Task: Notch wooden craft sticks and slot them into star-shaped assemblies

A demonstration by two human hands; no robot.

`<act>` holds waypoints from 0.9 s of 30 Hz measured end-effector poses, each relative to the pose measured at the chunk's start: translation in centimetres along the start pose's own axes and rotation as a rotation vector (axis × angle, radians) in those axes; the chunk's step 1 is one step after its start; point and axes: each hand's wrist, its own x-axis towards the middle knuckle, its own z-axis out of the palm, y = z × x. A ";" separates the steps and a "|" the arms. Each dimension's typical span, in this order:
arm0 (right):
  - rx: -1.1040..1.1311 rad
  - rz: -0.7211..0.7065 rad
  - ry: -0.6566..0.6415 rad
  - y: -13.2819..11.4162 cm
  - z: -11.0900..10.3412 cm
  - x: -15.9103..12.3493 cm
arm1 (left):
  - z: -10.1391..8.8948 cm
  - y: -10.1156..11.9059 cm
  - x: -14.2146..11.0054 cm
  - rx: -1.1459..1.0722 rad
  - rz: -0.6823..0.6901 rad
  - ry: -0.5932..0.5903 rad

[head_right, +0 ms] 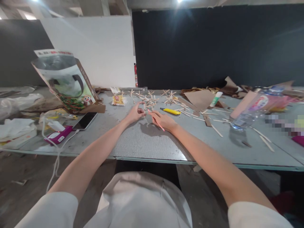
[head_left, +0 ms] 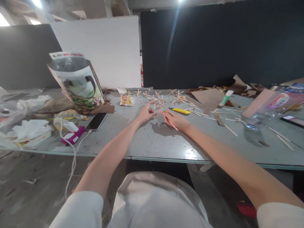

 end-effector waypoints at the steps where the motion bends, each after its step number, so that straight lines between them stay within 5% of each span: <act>1: 0.018 0.022 0.016 0.1 0.0 0.1 | 0.0 -0.1 0.1 -0.015 0.023 0.056; 13: 0.199 0.199 0.022 1.0 -0.2 0.3 | 0.6 2.3 0.2 0.050 0.383 0.514; 27: 0.223 0.223 -0.003 1.2 0.0 0.4 | 1.9 5.0 -0.7 0.045 0.482 0.566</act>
